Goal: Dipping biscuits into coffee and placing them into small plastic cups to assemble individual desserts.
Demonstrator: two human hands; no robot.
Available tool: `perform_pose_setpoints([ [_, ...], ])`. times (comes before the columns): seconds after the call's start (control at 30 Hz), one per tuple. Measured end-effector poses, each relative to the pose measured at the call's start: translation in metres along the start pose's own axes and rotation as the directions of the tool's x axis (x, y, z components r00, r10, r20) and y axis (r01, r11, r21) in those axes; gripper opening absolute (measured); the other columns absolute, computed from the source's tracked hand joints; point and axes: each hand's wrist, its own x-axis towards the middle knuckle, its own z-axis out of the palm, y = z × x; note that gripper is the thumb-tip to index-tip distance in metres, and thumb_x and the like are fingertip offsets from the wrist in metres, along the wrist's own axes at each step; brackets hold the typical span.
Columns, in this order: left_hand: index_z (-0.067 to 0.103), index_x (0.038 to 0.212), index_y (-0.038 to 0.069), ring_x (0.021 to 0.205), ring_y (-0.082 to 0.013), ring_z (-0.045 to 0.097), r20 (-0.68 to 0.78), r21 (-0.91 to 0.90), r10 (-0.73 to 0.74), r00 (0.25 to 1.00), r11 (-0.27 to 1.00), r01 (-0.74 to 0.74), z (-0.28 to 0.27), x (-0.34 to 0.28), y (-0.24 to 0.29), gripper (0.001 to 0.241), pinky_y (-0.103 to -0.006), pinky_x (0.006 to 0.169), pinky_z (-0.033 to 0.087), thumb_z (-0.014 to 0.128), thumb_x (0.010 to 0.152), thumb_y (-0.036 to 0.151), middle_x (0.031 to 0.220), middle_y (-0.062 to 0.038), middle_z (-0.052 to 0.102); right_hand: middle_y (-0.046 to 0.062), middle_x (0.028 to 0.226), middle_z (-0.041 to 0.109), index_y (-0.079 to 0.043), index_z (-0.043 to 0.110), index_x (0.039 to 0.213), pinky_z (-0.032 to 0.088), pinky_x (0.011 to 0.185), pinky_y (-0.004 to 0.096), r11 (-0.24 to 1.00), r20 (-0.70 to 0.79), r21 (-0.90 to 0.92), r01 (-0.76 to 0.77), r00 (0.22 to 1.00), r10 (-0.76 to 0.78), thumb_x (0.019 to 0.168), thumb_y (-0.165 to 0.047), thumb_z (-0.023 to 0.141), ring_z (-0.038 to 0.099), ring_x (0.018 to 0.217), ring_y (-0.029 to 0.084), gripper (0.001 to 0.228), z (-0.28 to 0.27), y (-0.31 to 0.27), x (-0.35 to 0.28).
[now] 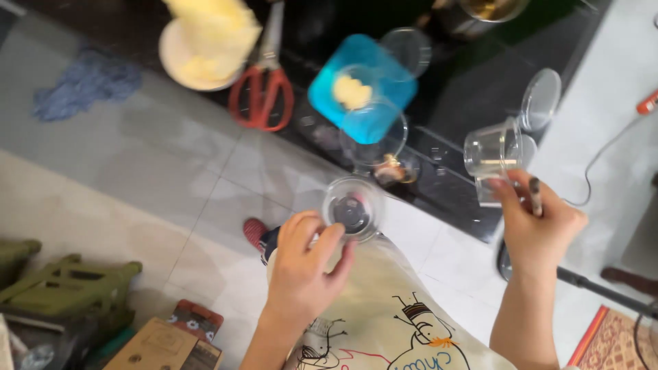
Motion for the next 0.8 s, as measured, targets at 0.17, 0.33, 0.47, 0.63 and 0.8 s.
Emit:
perform_pose_setpoints([
  [0.17,0.065,0.103,0.004,0.099,-0.0323,0.060,-0.082,0.073,-0.113,0.990,0.990,0.119,-0.112,-0.047,-0.065,0.035,-0.0427,0.086,0.048,0.084,0.075,0.006,0.095,-0.011,0.057,0.003,0.087,0.072,0.004,0.075,0.112,0.053,0.075,0.018,0.989,0.096,0.144,0.040,0.994,-0.054,0.100,0.002,0.080,0.069,0.081,0.004,0.013,0.067,-0.102,-0.068],
  [0.33,0.065,0.102,0.004,0.098,-0.0323,0.059,-0.164,0.211,-0.158,0.974,0.959,0.191,-0.197,-0.074,-0.132,0.033,-0.0438,0.087,0.047,0.083,0.075,0.007,0.095,-0.011,0.058,0.004,0.086,0.071,0.003,0.075,0.110,0.050,0.073,0.018,0.974,0.205,0.220,0.063,0.973,-0.109,0.097,0.001,0.081,0.064,0.079,0.003,0.015,0.148,-0.171,-0.117],
  [0.47,0.065,0.099,0.004,0.100,-0.0329,0.060,-0.203,0.233,-0.194,0.960,0.943,0.240,-0.231,-0.071,-0.179,0.027,-0.0446,0.089,0.047,0.081,0.078,0.010,0.096,-0.011,0.059,0.005,0.088,0.074,0.001,0.076,0.108,0.050,0.069,0.019,0.980,0.280,0.138,0.142,0.944,-0.176,0.091,-0.001,0.083,0.062,0.076,0.004,0.018,0.184,-0.222,-0.132],
  [0.63,0.066,0.102,0.003,0.098,-0.0320,0.060,-0.248,0.219,-0.180,0.952,0.947,0.236,-0.230,-0.021,-0.249,0.024,-0.0428,0.089,0.047,0.079,0.084,0.011,0.097,-0.012,0.061,0.005,0.091,0.076,-0.001,0.076,0.106,0.051,0.068,0.020,0.980,0.317,0.124,0.158,0.929,-0.190,0.090,-0.001,0.081,0.066,0.076,0.005,0.017,0.226,-0.263,-0.121],
  [0.8,0.069,0.098,0.008,0.086,-0.0244,0.060,-0.224,0.182,-0.159,0.962,0.962,0.202,-0.210,0.054,-0.314,0.016,-0.0400,0.082,0.045,0.079,0.088,0.014,0.085,-0.004,0.060,0.005,0.092,0.077,-0.003,0.076,0.105,0.054,0.070,0.020,0.980,0.314,0.158,0.117,0.935,-0.162,0.088,0.002,0.079,0.070,0.078,0.006,0.017,0.273,-0.284,-0.093],
])
